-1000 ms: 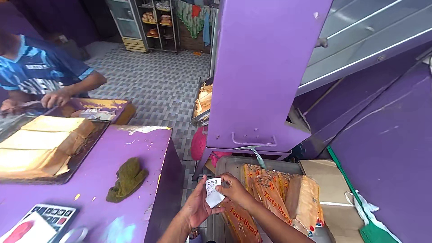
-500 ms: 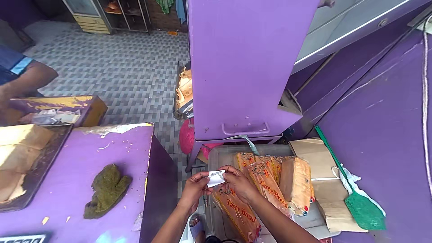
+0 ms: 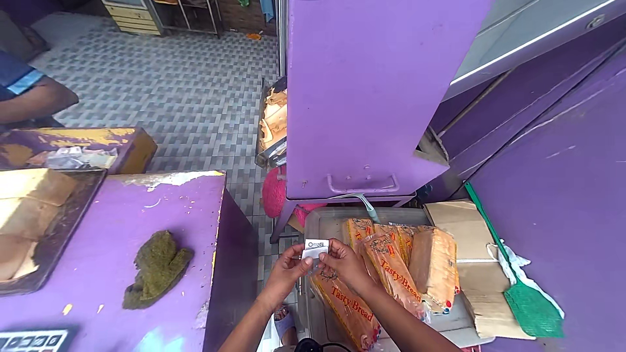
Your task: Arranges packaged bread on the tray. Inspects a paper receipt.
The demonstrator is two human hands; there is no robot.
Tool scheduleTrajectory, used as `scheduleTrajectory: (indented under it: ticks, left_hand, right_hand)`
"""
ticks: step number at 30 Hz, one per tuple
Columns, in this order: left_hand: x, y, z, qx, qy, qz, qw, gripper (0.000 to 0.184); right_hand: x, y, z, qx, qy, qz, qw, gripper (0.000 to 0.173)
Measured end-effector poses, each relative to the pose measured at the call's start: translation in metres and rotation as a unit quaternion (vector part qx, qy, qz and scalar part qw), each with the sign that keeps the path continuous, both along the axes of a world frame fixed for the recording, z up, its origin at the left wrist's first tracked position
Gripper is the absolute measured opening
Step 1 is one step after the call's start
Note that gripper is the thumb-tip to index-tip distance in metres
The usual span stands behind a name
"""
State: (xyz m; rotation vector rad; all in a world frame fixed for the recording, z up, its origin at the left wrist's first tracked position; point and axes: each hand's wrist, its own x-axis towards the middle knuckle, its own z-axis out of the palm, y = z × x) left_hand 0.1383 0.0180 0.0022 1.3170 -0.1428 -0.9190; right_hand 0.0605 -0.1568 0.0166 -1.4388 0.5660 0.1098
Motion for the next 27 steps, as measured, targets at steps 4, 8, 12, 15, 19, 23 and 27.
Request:
scheduleTrajectory:
  ticks: [4,8,12,15,19,23,27]
  left_hand:
    - [-0.003,-0.004,-0.004,0.023,-0.05,0.069,0.996,0.008]
    - [-0.001,-0.004,-0.007,0.04,-0.049,0.064,0.996,0.003]
    - [0.012,-0.007,-0.01,0.062,-0.107,0.012,0.992,0.015]
    - [0.033,-0.015,-0.006,0.167,-0.225,-0.062,0.958,0.017]
    - [0.065,-0.033,-0.024,0.233,-0.424,0.045,0.874,0.011]
    - [0.103,-0.059,-0.048,0.24,-0.583,0.113,0.768,0.009]
    - [0.125,-0.082,-0.08,0.246,-0.647,0.09,0.716,0.01]
  right_hand:
    - [-0.001,0.003,-0.003,0.019,-0.003,0.03,0.999,0.012]
    - [0.002,0.003,-0.008,0.01,-0.014,0.018,1.0,0.008]
    - [0.011,-0.005,-0.011,0.0,-0.007,0.038,0.999,0.01]
    - [0.015,-0.011,-0.012,-0.092,0.022,0.032,0.995,0.023]
    - [-0.004,-0.016,-0.001,-0.232,0.059,0.067,0.969,0.034]
    - [-0.053,-0.011,0.006,-0.282,0.02,0.08,0.956,0.026]
    - [-0.103,-0.002,0.003,-0.29,0.01,0.074,0.954,0.021]
